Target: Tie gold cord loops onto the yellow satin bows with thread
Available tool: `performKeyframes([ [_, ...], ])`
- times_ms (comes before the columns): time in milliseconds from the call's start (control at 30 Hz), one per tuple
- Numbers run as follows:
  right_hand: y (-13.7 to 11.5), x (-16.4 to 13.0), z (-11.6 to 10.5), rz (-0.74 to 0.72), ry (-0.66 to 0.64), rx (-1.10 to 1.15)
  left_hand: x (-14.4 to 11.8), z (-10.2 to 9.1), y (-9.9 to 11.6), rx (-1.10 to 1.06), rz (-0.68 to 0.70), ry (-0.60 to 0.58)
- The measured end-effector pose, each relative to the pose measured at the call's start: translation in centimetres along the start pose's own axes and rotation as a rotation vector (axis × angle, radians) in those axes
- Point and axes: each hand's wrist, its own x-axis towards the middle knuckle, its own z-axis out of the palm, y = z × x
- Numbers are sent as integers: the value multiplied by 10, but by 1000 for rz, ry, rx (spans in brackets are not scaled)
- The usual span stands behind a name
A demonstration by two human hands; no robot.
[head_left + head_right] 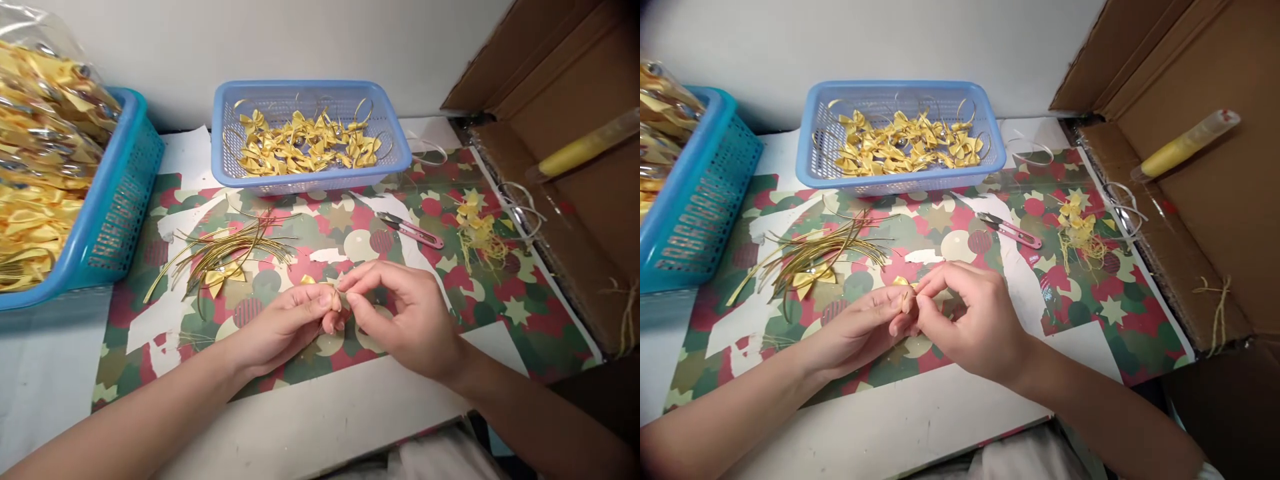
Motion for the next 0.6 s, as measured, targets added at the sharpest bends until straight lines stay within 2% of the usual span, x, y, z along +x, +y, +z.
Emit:
performKeyframes([
  [100,1,1,3,-35,51,-13,-1,0,1,9,-17,3],
  [600,1,-1,4,-39,27,-14,0,2,2,44,-23,18],
])
